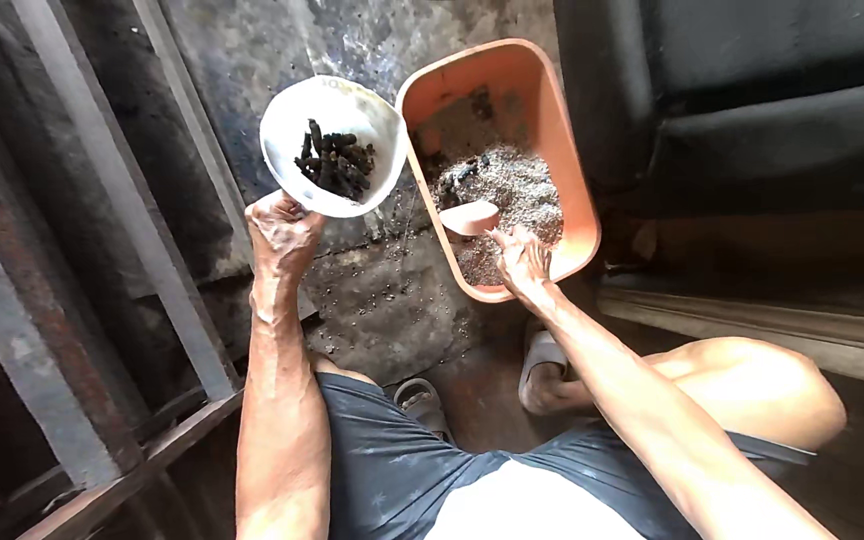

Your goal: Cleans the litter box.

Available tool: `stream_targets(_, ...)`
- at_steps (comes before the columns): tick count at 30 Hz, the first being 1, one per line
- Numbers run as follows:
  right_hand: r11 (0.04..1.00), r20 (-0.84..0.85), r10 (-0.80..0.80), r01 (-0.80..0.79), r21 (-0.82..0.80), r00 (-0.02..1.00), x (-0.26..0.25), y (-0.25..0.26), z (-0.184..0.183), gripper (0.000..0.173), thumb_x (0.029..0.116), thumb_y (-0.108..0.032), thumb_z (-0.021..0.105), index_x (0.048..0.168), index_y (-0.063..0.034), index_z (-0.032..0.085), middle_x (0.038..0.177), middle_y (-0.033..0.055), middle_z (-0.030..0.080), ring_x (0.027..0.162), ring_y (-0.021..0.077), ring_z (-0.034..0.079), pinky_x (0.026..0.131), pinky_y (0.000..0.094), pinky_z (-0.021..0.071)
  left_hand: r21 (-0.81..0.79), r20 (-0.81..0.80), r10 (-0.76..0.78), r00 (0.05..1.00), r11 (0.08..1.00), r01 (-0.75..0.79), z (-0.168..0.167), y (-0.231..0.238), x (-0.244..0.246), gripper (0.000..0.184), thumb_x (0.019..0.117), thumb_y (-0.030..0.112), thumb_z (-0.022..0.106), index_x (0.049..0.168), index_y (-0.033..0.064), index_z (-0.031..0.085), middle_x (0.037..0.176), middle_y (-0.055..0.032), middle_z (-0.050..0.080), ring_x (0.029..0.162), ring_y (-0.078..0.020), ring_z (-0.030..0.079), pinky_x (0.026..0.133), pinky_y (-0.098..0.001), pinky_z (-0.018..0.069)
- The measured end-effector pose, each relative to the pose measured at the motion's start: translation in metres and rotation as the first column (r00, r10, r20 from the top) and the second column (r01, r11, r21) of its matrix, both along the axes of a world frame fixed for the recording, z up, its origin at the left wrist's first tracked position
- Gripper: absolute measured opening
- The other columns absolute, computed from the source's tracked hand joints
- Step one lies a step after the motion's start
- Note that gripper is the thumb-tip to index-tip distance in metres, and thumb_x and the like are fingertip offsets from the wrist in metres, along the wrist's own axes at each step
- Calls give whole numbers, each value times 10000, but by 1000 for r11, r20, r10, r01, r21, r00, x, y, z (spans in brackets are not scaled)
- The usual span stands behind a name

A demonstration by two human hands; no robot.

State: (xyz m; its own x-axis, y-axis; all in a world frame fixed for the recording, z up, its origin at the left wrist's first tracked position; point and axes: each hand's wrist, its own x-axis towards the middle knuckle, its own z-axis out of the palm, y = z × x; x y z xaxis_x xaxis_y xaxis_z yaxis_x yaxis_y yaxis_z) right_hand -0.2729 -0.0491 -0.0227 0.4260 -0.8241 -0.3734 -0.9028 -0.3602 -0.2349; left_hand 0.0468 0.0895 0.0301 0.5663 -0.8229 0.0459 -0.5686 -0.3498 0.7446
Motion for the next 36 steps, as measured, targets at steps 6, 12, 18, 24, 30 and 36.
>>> stream_targets(6, 986, -62, 156, -159, -51, 986, -1, 9, -10, 284, 1041, -129, 504, 1211, -99, 729, 1216, 236, 639, 1015, 428, 666, 774, 579, 540, -8, 27, 13, 1000, 1000, -13, 2, 4, 3, 202, 921, 237, 710, 901, 35, 708, 813, -36, 684, 743, -21, 609, 737, -271, 493)
stream_targets(12, 987, -103, 124, -133, -88, 987, -34, -2, 9, 274, 989, -77, 572, 1198, -126, 742, 1209, 238, 624, 1020, 428, 654, 729, 580, 535, 6, 27, 2, 1000, 1000, -2, 5, 5, 5, 211, 934, 218, 696, 945, 8, 716, 866, -85, 702, 790, -57, 634, 775, -294, 507)
stream_targets(18, 980, -32, 152, -155, -127, 988, -19, 0, -9, 335, 986, -87, 553, 1247, -180, 741, 1172, 220, 643, 1013, 402, 668, 754, 563, 550, -17, 16, 8, 1000, 1000, -8, 5, 1, 3, 190, 925, 230, 710, 917, 40, 715, 837, -24, 693, 762, 16, 604, 753, -230, 488)
stream_targets(24, 986, -97, 167, -168, 1, 981, -29, -19, -10, 293, 999, -134, 556, 1234, -135, 730, 1244, 235, 635, 1073, 441, 650, 814, 620, 523, -20, 11, 10, 1000, 1000, -10, 4, 4, 6, 198, 922, 241, 713, 904, 44, 715, 822, -8, 688, 746, 32, 594, 745, -215, 485)
stream_targets(30, 991, 52, -56, 49, 125, 997, -55, -45, 33, 323, 1035, -212, 499, 1245, -116, 724, 1121, 215, 723, 1057, 421, 687, 889, 666, 500, -34, 10, 13, 1000, 999, -12, 6, 0, 8, 222, 929, 266, 710, 933, 44, 715, 844, -12, 689, 760, 30, 596, 759, -219, 487)
stream_targets(36, 862, 16, -327, 291, 416, 945, -78, -22, 30, 304, 1051, -250, 497, 1189, -76, 705, 864, 170, 684, 654, 306, 609, 614, 529, 502, -47, 9, -8, 1000, 999, 8, 4, -5, 7, 208, 932, 253, 699, 935, 46, 721, 854, -15, 699, 773, 30, 603, 770, -217, 485)
